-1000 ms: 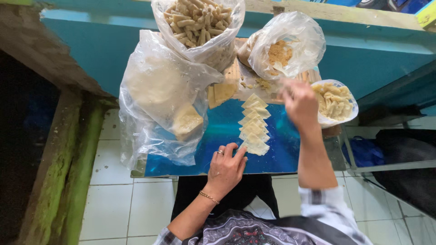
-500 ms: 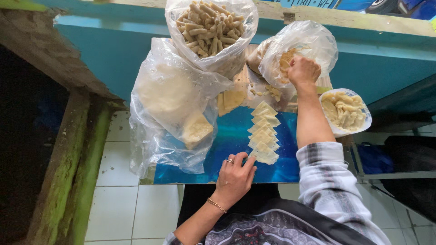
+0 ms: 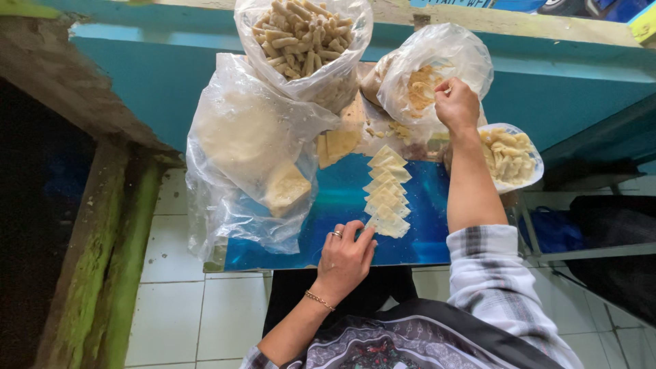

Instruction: The person sits at a small table and folds triangular dough wrappers into filled pastries. They pinch a bit of filling from a plastic bag, place it on a wrapper, fold and press the wrapper closed, and set the finished piece into a plastic container, repeating this cycle throughout the clip.

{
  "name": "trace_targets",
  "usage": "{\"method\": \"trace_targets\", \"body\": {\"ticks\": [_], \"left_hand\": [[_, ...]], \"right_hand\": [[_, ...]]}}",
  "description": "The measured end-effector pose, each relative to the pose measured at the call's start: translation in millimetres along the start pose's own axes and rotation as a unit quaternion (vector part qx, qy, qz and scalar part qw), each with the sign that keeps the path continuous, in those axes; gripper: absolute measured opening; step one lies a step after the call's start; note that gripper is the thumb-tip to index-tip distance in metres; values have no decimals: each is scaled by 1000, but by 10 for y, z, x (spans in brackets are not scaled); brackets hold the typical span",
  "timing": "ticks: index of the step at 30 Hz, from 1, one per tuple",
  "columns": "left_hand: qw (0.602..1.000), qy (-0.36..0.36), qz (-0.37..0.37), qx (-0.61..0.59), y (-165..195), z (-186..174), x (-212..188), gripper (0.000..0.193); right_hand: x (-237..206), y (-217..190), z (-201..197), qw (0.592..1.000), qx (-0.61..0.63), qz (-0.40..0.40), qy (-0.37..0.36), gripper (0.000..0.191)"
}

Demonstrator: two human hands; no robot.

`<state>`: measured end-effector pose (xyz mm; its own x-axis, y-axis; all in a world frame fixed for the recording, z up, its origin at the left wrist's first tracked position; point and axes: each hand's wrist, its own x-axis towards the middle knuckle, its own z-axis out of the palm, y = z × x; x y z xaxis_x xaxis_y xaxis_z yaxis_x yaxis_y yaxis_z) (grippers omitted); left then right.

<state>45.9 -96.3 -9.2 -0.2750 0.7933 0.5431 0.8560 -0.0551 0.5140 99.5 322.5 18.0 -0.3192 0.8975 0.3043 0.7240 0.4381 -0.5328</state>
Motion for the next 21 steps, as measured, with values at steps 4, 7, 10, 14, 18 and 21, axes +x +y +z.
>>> {"method": "trace_targets", "body": {"ticks": [4, 7, 10, 14, 18, 21], "left_hand": [[1000, 5, -20, -22, 30, -15, -3, 22], [997, 5, -41, -62, 37, -44, 0, 23], [992, 9, -51, -115, 12, -81, 10, 25], [990, -1, -62, -128, -5, -78, 45, 22], [998, 3, -11, -61, 34, 23, 116, 28], [999, -8, 32, -3, 60, 113, 158, 31]], "right_hand": [[-433, -78, -245, 995, 98, -1, -24, 15], [-1031, -105, -418, 985, 160, -41, -48, 13], [-1728, -102, -575, 979, 160, -68, -103, 15], [-2460, -155, -703, 980, 134, -39, -138, 14], [-2773, -271, -733, 983, 95, -151, -39, 11], [-2834, -333, -722, 968, 45, -245, 12, 8]]}}
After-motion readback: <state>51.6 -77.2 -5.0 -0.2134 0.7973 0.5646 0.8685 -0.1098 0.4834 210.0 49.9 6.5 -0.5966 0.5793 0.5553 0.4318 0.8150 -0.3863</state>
